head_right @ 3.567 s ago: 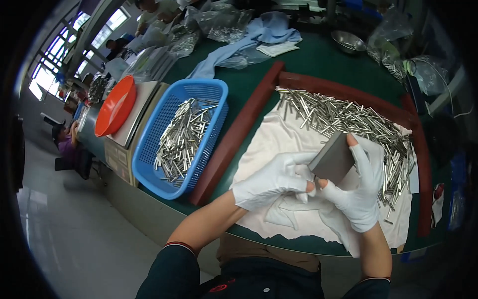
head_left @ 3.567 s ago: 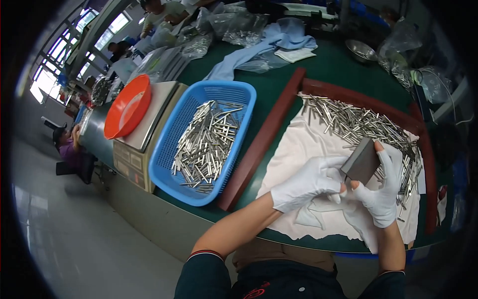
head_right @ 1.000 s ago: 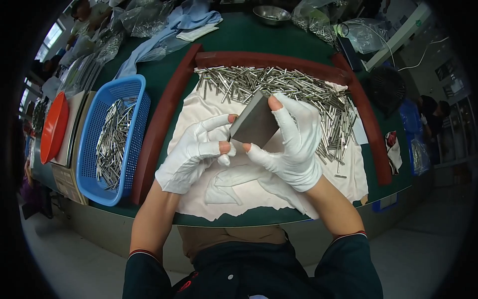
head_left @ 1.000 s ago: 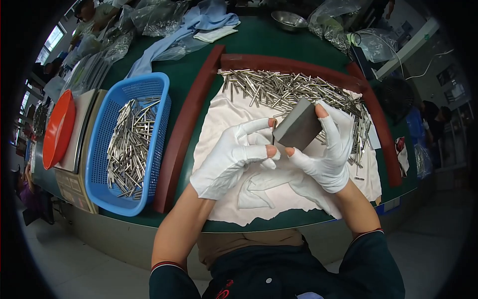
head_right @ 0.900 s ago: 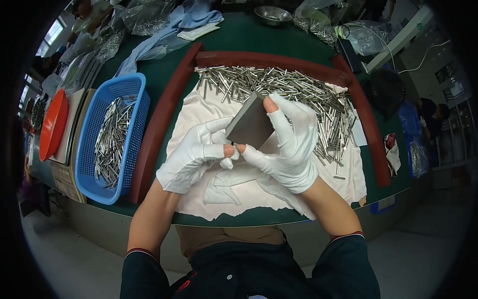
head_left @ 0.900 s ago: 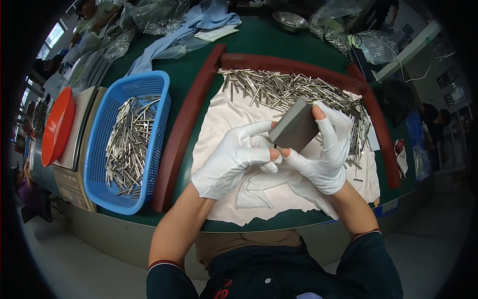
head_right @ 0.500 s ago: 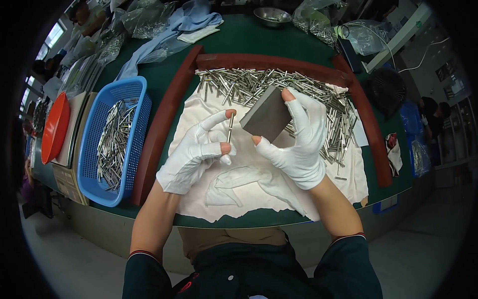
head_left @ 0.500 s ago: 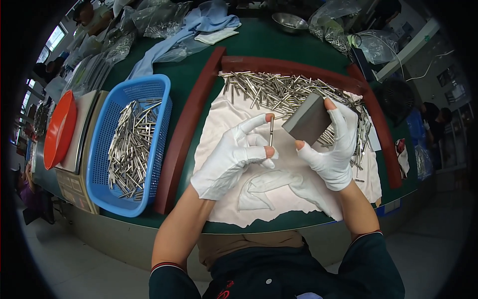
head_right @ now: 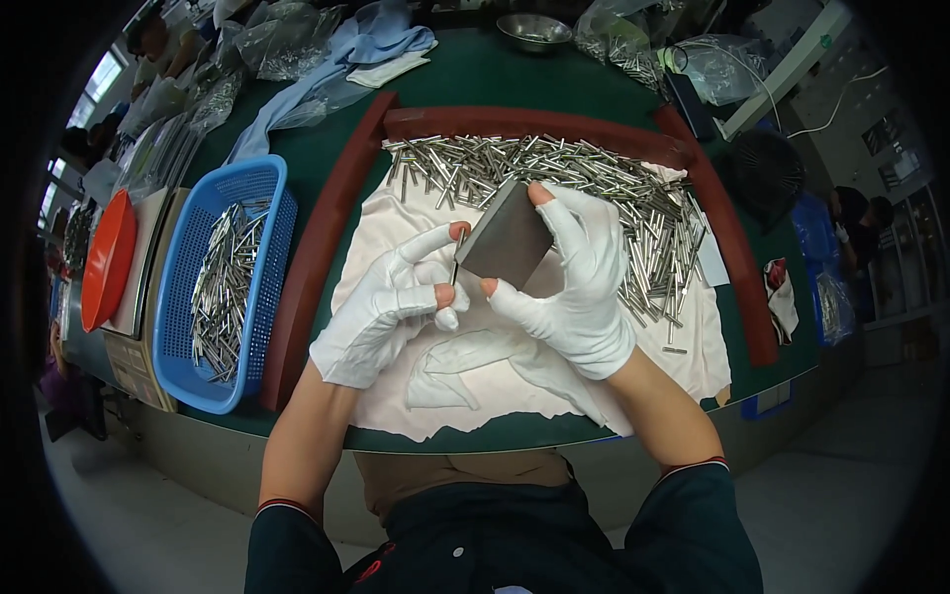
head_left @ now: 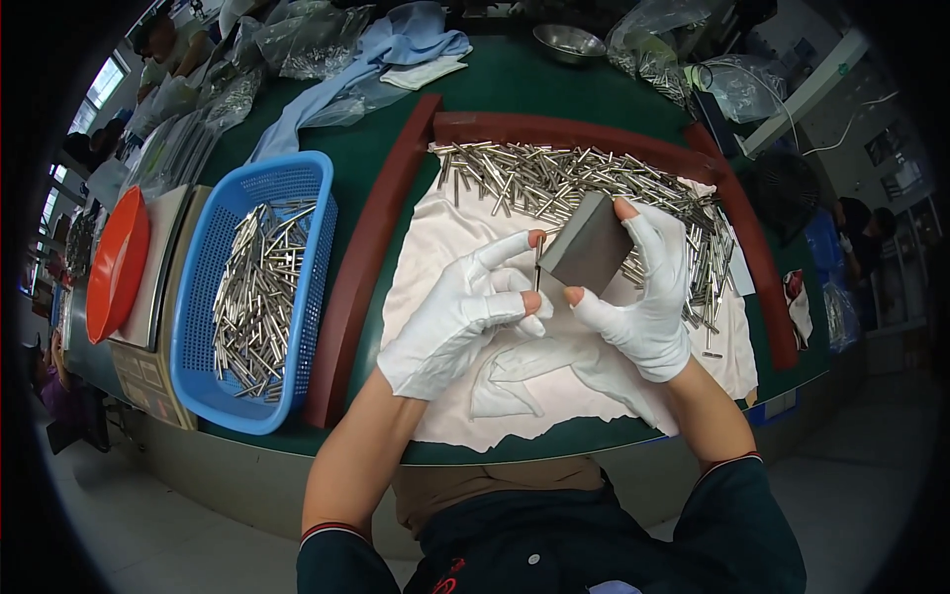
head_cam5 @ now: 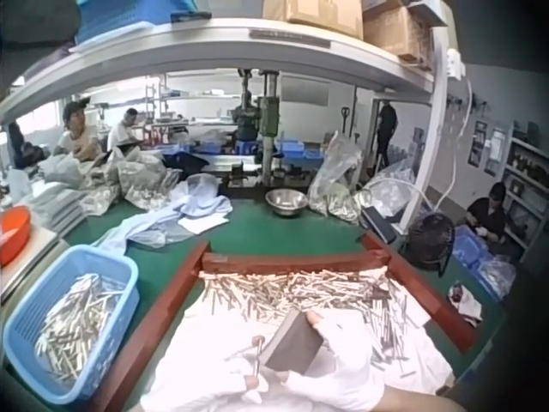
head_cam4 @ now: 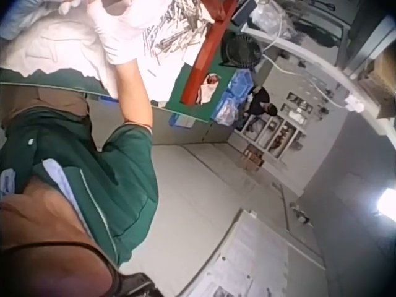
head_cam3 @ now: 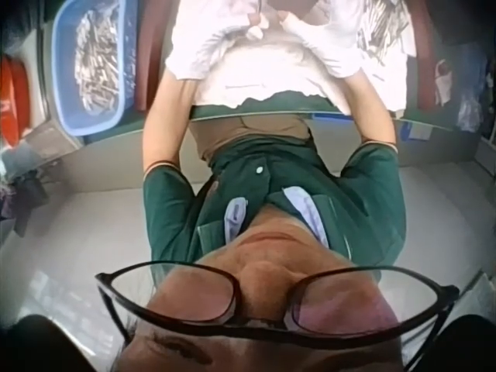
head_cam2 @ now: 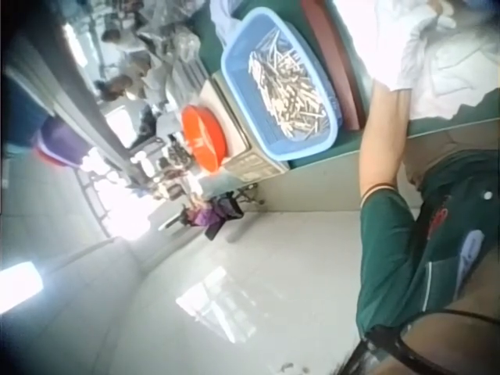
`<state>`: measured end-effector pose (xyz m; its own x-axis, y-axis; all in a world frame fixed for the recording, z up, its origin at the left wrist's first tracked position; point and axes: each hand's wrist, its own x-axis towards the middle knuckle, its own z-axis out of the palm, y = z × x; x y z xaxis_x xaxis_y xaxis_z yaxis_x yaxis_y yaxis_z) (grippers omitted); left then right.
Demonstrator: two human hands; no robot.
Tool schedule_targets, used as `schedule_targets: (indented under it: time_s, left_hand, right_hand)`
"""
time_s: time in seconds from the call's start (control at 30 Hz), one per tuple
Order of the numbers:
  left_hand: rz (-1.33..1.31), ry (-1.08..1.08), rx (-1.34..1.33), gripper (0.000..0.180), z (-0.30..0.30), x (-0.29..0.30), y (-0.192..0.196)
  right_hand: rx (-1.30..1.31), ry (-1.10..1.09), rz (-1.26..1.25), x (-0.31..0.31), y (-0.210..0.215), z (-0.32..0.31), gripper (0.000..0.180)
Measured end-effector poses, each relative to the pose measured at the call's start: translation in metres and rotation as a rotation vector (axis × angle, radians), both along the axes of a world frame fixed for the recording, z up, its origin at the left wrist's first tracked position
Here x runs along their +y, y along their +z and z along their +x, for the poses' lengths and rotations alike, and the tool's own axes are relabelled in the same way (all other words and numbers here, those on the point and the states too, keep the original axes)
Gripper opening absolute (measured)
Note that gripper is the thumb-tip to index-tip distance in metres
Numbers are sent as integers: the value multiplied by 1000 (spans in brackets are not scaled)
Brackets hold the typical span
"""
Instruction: Inspecting and polishing small metal pins using a sharpening block.
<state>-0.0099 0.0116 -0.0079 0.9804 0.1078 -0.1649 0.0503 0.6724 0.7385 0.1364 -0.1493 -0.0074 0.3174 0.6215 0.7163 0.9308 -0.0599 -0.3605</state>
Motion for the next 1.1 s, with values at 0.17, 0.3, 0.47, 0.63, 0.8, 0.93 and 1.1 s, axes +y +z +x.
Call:
schedule_targets:
  time_s: [0.17, 0.3, 0.47, 0.63, 0.8, 0.93, 1.1]
  left_hand:
    - [36, 38, 13, 71, 1, -1, -1]
    - [5, 28, 6, 70, 0, 0, 0]
    - [-9, 62, -17, 70, 1, -1, -1]
    - [-16, 48, -23, 70, 2, -3, -1]
    - [-1, 61, -27, 69, 3, -2, -6]
    - [-39, 56, -34, 68, 2, -3, -2]
    - [-6, 55, -20, 68, 3, -4, -5]
  right_hand:
    - [12, -22, -24, 1, 1, 0, 83]
    - [63, 16, -19, 1, 2, 2, 82]
    - [16, -25, 3, 1, 1, -1, 82]
    - [-65, -30, 12, 0, 1, -1, 83]
    - [-48, 10, -15, 2, 2, 2, 85]
    - [-162, 14, 17, 0, 6, 1, 87]
    - [-184, 18, 13, 1, 4, 1, 87]
